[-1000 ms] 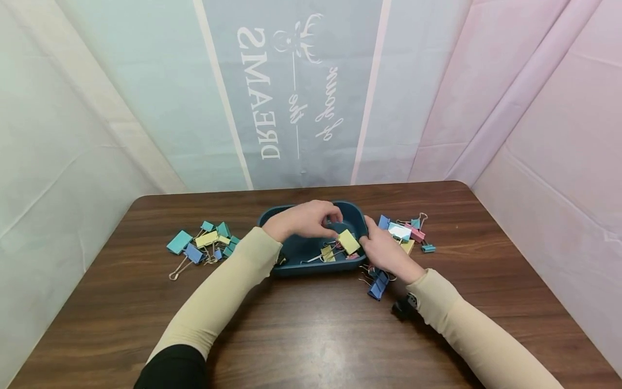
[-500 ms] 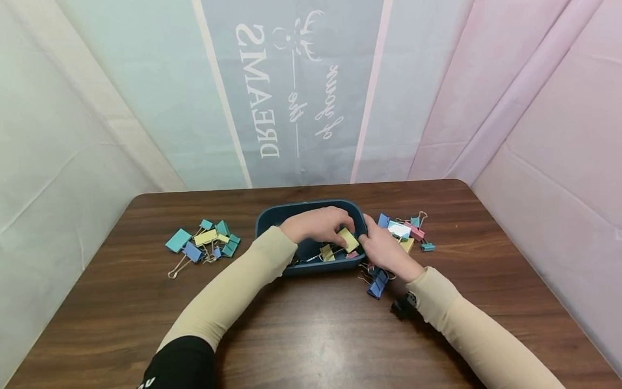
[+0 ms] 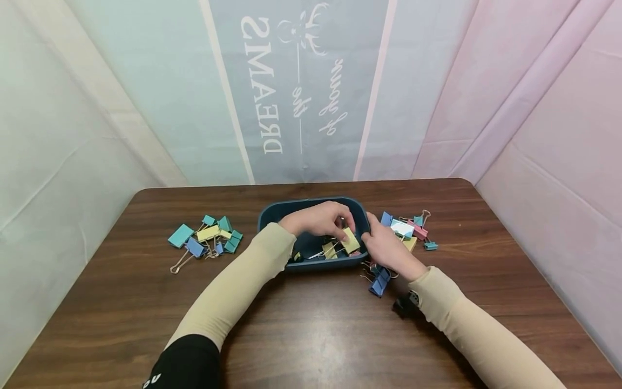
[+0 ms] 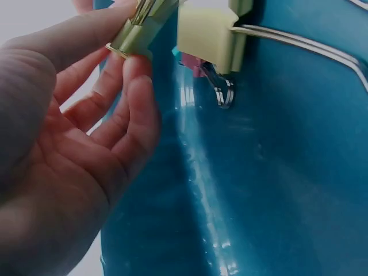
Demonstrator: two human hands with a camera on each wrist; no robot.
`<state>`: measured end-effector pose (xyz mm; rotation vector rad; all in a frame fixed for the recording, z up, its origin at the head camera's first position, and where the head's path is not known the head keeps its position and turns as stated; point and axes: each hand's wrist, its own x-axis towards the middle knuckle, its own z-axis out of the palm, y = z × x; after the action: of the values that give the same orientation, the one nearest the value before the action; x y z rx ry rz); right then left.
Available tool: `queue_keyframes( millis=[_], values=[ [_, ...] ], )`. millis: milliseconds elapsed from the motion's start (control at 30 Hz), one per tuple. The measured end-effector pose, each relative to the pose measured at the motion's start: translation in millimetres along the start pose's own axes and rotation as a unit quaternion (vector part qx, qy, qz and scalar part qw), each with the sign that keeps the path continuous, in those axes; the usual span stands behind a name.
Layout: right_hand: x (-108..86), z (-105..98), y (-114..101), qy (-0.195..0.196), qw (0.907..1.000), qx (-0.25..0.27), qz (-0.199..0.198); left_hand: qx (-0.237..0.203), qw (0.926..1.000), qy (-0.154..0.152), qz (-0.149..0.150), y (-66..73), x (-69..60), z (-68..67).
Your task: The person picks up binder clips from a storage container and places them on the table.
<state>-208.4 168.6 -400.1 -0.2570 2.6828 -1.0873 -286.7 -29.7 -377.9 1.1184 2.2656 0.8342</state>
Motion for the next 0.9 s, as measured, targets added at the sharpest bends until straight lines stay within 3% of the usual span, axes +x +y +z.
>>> queue_keyframes(
  millis=[100,267,433,700,900],
  values=[
    [0.0,-0.5,-1.2,0.001,1.0,0.001,-0.001,-0.003,0.9998,0.016,0.014,1.4,-1.3,-2.3],
    [-0.1,-0.3,-1.5,-0.004,0.9999,0.014,0.005,0.026,0.9969,0.069,0.028,7.4,-6.5,-8.9],
    [-2.1,0.1,-1.0,-0.007,0.9998,0.017,0.01,0.05,0.992,0.108,0.041,19.0,-18.4,-21.6],
    [-3.1,-2.4,-3.1,-0.006,0.9997,0.01,0.02,0.107,0.9794,0.159,0.066,41.9,-49.0,-53.4],
    [-3.3,-2.0,-4.6,-0.003,0.9999,0.001,0.01,0.126,0.9659,0.214,0.073,44.7,-81.6,-73.3]
  ],
)
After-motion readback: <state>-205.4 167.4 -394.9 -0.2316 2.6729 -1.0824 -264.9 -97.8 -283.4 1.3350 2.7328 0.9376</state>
